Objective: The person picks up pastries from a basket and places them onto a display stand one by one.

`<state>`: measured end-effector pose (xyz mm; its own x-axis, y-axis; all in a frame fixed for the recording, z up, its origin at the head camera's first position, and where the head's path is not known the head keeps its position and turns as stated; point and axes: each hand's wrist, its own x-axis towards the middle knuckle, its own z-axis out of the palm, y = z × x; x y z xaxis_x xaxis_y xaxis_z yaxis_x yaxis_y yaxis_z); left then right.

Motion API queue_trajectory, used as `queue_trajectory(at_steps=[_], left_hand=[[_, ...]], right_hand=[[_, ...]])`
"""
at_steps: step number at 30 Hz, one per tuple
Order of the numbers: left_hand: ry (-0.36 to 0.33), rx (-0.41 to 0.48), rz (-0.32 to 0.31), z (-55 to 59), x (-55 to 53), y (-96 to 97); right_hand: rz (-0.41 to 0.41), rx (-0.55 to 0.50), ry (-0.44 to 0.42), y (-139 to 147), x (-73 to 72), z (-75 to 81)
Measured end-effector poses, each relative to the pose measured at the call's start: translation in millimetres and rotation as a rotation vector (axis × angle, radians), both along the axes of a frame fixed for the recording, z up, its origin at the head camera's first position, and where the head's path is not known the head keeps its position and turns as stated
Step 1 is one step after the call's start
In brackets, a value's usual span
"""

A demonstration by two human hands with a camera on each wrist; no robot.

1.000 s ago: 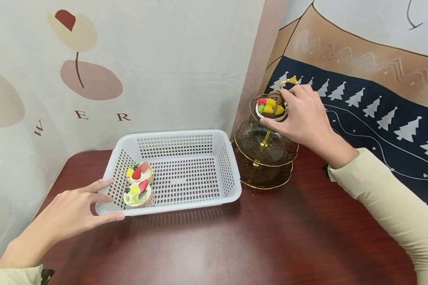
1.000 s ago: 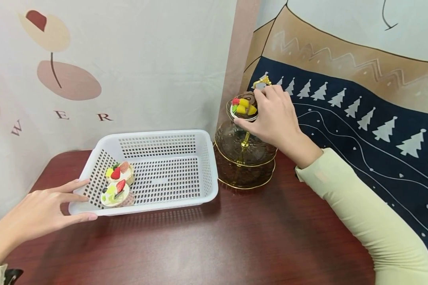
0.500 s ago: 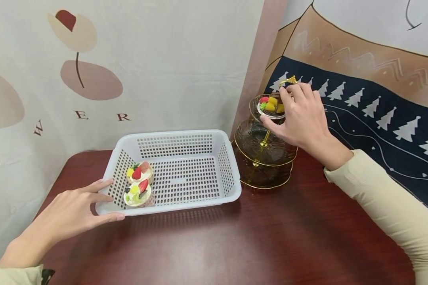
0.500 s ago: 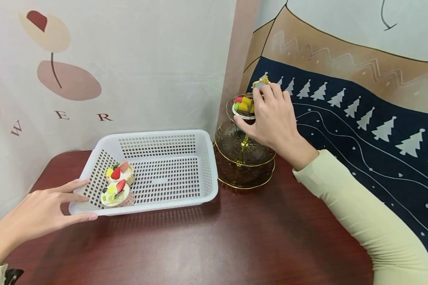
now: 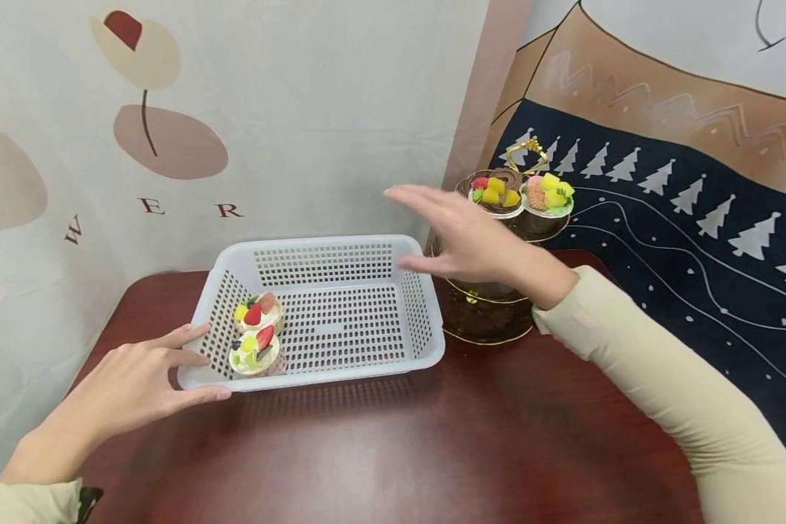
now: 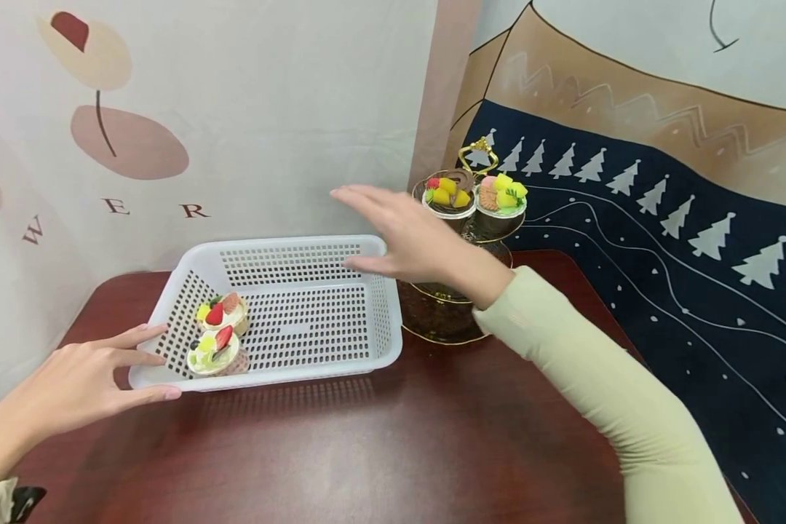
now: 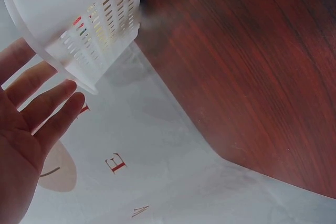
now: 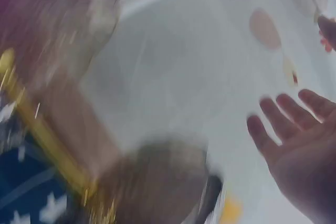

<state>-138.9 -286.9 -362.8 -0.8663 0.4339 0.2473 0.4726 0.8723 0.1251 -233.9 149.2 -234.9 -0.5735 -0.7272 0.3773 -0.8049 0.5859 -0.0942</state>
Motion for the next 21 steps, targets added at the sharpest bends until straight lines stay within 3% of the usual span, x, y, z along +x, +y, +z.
queue_trajectory(at_steps=[3,5,14,21], left_hand=[[-0.006,-0.002,0.006,1.3,-0.7,0.1],[-0.008,-0.001,0.005,1.8,-0.7,0.3],[-0.004,0.003,0.006,0.8,1.3,0.3],[-0.011,0.007,0.008,1.3,1.6,0.7]], right_hand=[[0.016,0.051,-0.174,-25.6,-3.9,-9.7],[0.036,0.067,-0.243,-41.3,-8.1,-17.5],[0.129,0.062,-0.47,-96.9,-17.9,-46.4],[0.135,0.098,-0.568,-125.9,-20.8,-63.2]])
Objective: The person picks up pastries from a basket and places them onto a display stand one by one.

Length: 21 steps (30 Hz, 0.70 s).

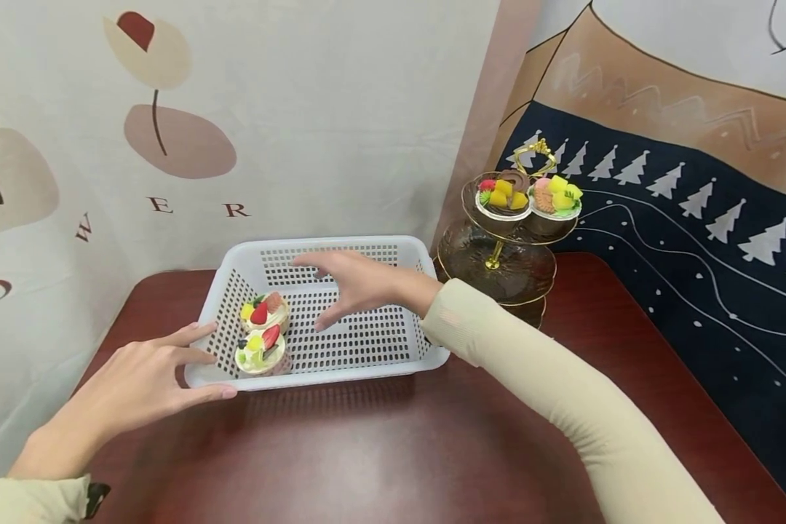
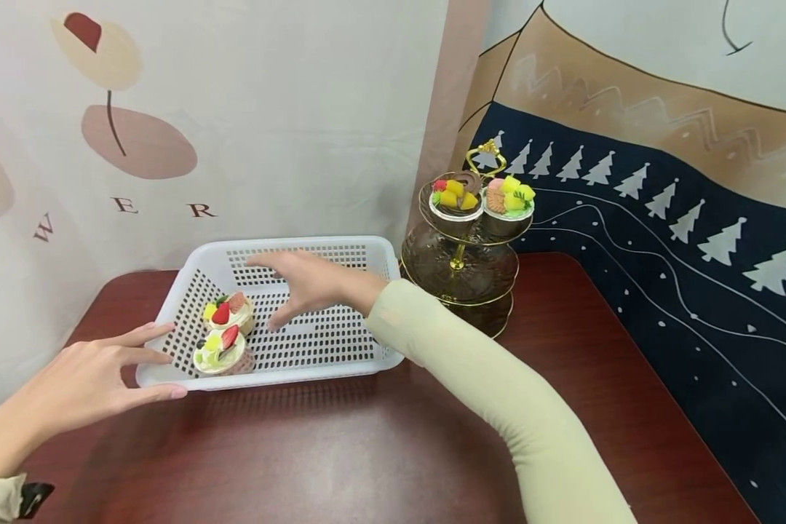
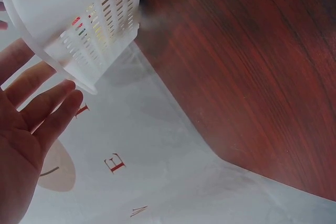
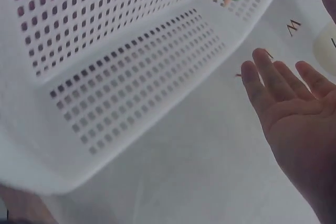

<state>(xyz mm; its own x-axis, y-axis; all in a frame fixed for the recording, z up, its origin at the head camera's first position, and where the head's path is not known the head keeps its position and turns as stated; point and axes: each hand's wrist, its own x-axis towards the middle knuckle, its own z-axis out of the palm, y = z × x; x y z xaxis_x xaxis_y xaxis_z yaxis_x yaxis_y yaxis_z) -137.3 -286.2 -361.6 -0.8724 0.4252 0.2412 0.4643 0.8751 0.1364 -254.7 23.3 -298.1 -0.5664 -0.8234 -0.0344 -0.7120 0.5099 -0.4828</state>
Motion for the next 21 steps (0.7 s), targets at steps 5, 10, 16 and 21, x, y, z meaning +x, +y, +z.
queue_trajectory(at_steps=[5,10,16,21], left_hand=[[0.019,-0.007,0.006,-0.3,-0.3,2.1],[0.042,-0.01,0.003,-0.6,0.3,1.9],[0.034,-0.008,-0.001,-0.3,-0.6,2.7],[0.028,-0.006,0.004,0.2,-0.5,2.5]], right_hand=[[0.017,-0.005,-0.121,-12.4,-2.4,-15.6],[0.063,-0.026,-0.236,-22.7,-3.4,-30.5],[0.092,-0.054,-0.309,-35.0,-3.3,-40.0],[0.092,-0.025,-0.365,-48.4,-1.8,-42.3]])
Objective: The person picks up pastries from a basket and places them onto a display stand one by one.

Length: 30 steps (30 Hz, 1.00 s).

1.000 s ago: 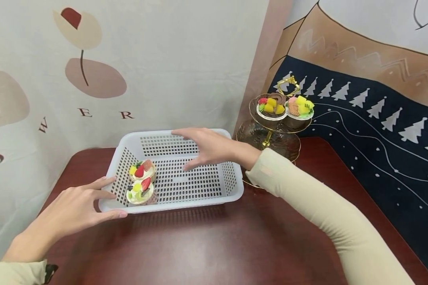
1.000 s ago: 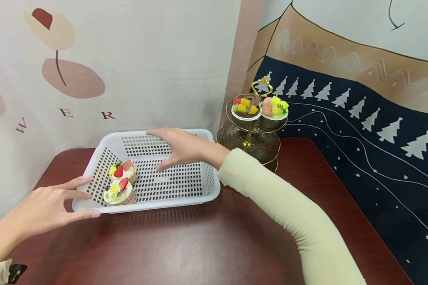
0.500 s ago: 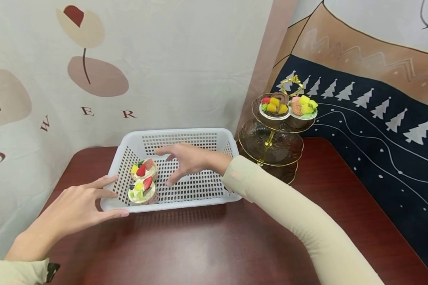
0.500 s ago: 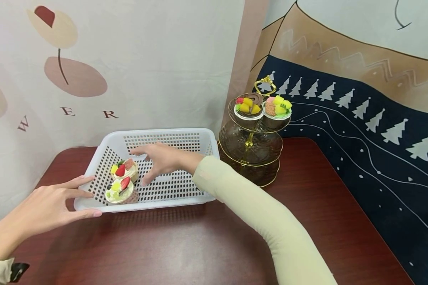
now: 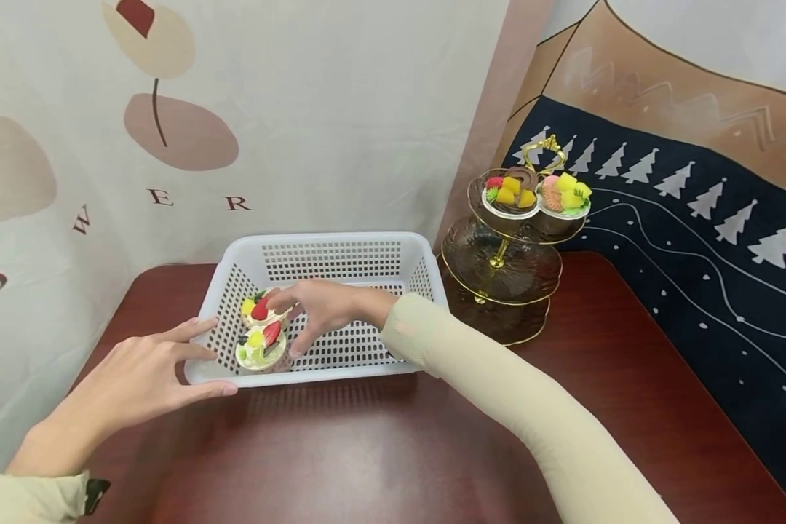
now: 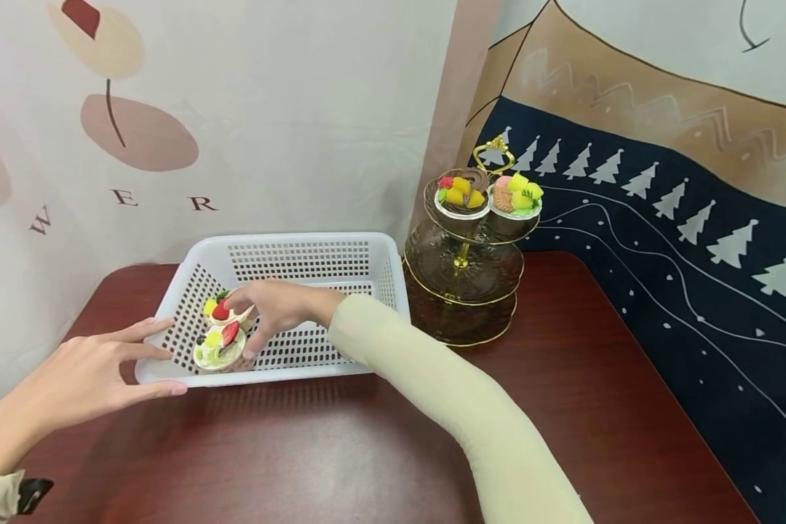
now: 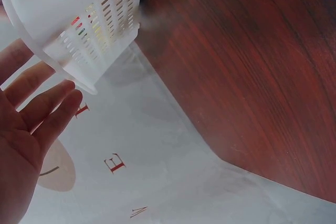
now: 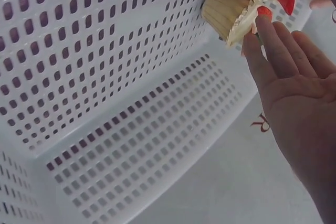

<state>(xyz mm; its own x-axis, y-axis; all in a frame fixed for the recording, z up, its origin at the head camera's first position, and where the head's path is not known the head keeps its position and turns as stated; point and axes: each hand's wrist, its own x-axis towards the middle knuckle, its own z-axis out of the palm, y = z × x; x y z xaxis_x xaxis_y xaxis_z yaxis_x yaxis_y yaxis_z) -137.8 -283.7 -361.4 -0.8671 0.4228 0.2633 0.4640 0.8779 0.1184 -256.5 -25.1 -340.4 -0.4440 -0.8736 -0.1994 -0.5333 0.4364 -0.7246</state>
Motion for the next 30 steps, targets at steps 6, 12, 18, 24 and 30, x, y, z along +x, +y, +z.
queue_trajectory(at_steps=[6,12,18,24,30], left_hand=[[0.0,0.011,0.001,0.4,1.1,0.3],[0.009,0.01,-0.003,-0.1,1.4,1.0],[0.014,0.009,0.0,0.1,2.4,-0.2],[0.011,0.011,0.002,0.3,2.1,-0.5],[0.01,0.02,-0.001,-0.7,1.6,-0.8]], right_hand=[[0.016,-0.009,-0.042,-12.8,0.3,-7.0],[0.017,0.006,-0.052,-20.2,-0.1,-14.5],[0.032,0.03,0.022,-25.5,-2.8,-20.8],[0.047,0.113,0.157,-29.2,-3.6,-24.7],[0.044,0.165,0.187,-35.6,-2.2,-26.6]])
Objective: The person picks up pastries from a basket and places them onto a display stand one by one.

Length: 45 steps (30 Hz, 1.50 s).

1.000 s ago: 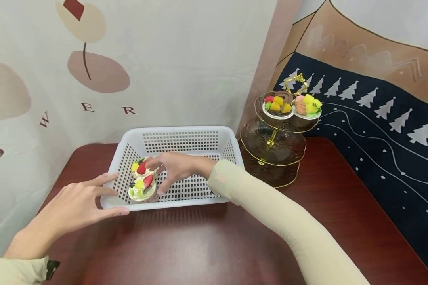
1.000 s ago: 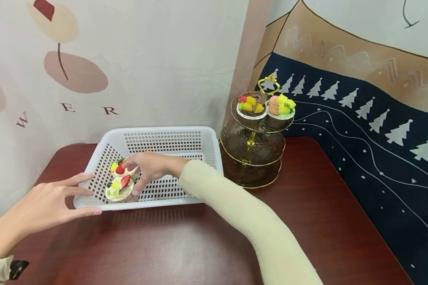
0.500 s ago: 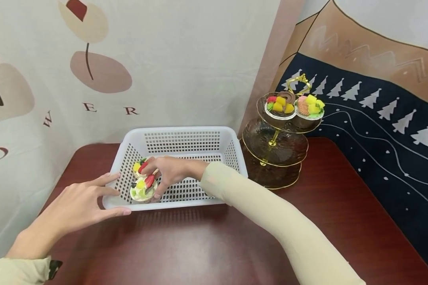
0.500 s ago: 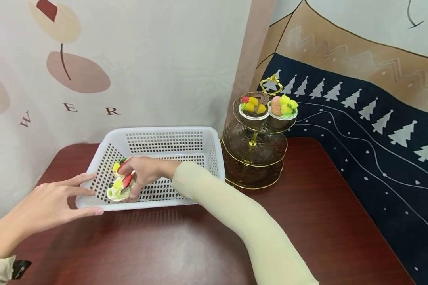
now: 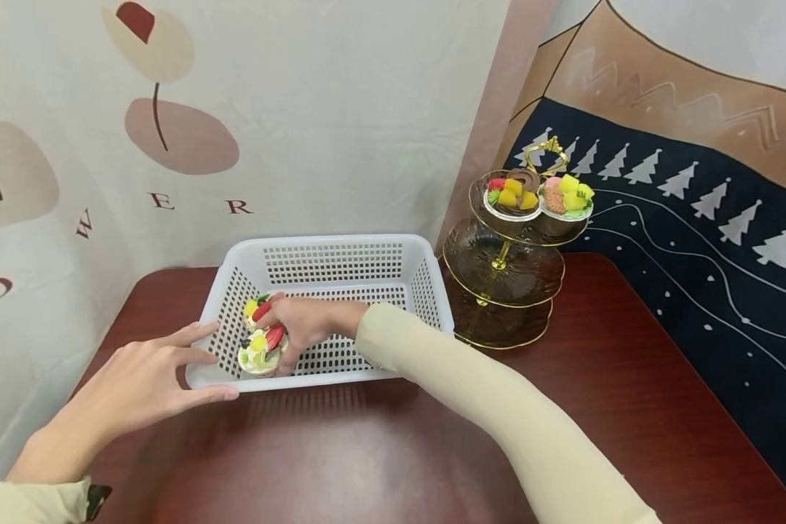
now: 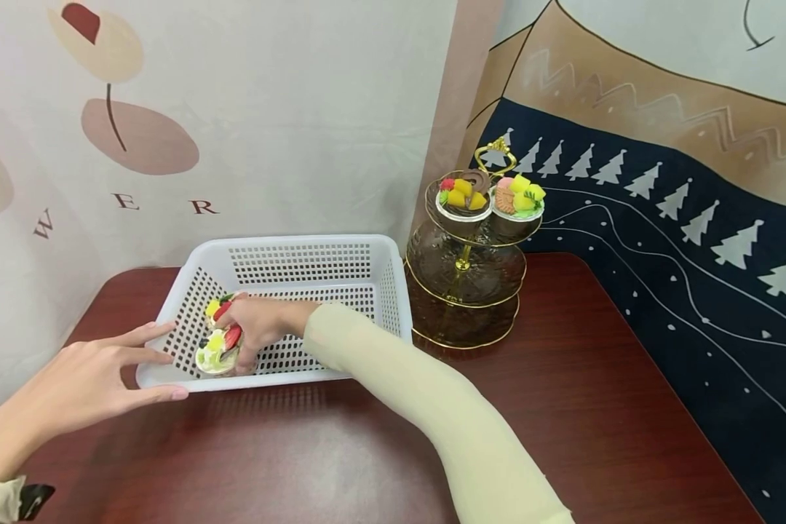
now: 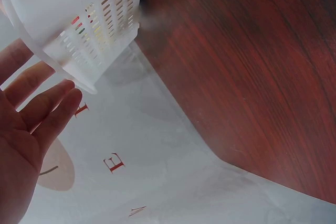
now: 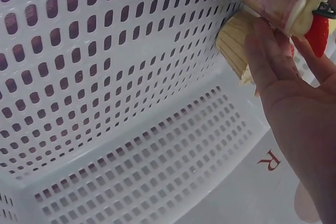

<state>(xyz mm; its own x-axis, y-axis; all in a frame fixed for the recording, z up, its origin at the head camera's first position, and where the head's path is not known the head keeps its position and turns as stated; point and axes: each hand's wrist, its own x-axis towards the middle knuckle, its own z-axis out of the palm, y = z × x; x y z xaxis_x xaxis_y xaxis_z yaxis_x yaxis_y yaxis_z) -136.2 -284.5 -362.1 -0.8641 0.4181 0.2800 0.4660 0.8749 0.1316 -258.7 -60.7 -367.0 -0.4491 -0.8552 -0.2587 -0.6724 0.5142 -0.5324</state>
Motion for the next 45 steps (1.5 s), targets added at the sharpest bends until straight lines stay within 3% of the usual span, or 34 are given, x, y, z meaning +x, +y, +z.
queue_trajectory(at_steps=[9,18,23,28,35,45], left_hand=[[0.005,0.003,0.0,-2.5,0.0,-1.2],[-0.004,0.003,-0.003,-1.2,-0.6,-0.4],[0.001,0.004,-0.007,-1.3,-0.8,0.1],[-0.011,0.0,-0.006,-0.1,-0.6,-0.5],[-0.022,-0.008,-0.01,1.0,-0.9,-1.0],[-0.016,-0.016,0.0,-0.7,-1.5,-0.7]], right_hand=[[-0.002,0.031,0.044,-8.3,1.1,-3.3],[-0.011,-0.018,-0.051,-8.5,1.6,-5.2],[-0.025,0.022,-0.054,-7.3,2.6,-1.8],[-0.011,-0.013,-0.043,-4.8,3.7,9.8],[0.02,-0.106,-0.053,6.6,6.7,38.3],[0.012,-0.201,0.065,44.3,12.3,68.6]])
